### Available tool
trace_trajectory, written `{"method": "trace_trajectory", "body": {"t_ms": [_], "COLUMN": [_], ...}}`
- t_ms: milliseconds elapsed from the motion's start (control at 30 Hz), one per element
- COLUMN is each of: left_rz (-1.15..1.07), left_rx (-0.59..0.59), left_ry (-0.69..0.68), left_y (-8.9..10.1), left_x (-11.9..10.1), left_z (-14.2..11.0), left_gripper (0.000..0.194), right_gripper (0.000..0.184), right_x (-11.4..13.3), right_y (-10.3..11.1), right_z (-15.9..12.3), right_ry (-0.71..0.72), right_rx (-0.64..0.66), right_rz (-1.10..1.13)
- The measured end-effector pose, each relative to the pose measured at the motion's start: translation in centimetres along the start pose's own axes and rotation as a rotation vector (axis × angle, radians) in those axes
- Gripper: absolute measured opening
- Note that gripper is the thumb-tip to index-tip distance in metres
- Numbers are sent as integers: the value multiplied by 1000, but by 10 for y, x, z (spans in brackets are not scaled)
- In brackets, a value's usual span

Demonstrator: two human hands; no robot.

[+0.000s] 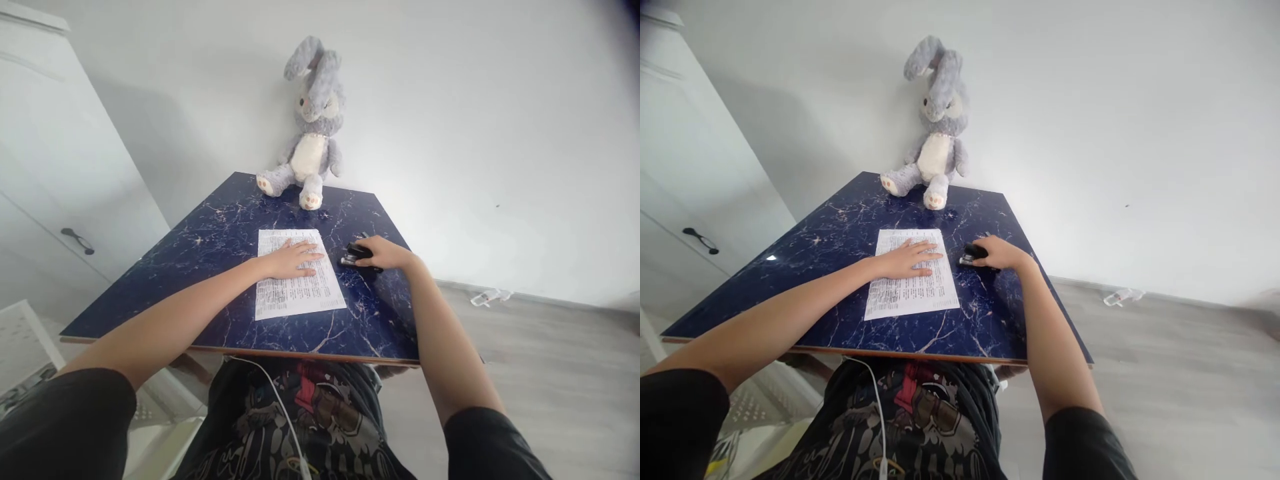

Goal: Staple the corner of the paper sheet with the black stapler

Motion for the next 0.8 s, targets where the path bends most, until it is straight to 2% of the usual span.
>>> {"method": "trace_trajectory", "body": {"t_ms": [67,100,133,167,200,267,300,333,433,533,633,733,800], "left_rz": [-8,-26,-55,-90,-126,-173,-174,-176,-213,-263,-305,-333,-333], "left_rx": [-57,-133,-253,-412,-593,-924,-1028,-1083,-1109,-1040,-970,-940,-935], "left_ry": [-40,-65,-88,-102,-107,-94,-87,-79,-38,-16,-25,-38,-28], "left_y": [2,7,16,28,41,65,73,78,81,73,62,56,55], "left_x": [-3,-5,-5,-4,-1,10,15,19,28,27,21,19,22], "left_z": [2,2,1,-2,-7,-23,-30,-35,-38,-31,-22,-18,-17], "left_gripper": [77,73,65,53,41,30,26,23,19,18,15,16,17], "right_gripper": [26,25,24,22,23,26,26,26,30,34,33,34,42], "right_x": [-9,-7,0,11,27,63,78,92,116,111,79,24,-14], "right_y": [6,8,8,4,0,-8,-13,-18,-29,-36,-40,-41,-43], "right_z": [3,6,11,18,28,52,63,72,87,73,33,-18,-43], "right_ry": [-252,-378,-478,-535,-541,-480,-467,-453,-436,-479,-545,-667,-704], "right_rx": [-172,-275,-360,-387,-397,-370,-332,-296,-188,-146,-140,-191,-223], "right_rz": [8,25,48,103,140,131,114,86,37,20,-23,-32,64]}}
Point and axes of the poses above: each hand's wrist, its own z-axis towards the middle knuckle, its own y-axis out of the back of the hand, x = y × z, the point moved 6 cm from there along z, towards the middle knuckle, and after that the axes turned 14 degrees about -z, right-handed, at the moved point
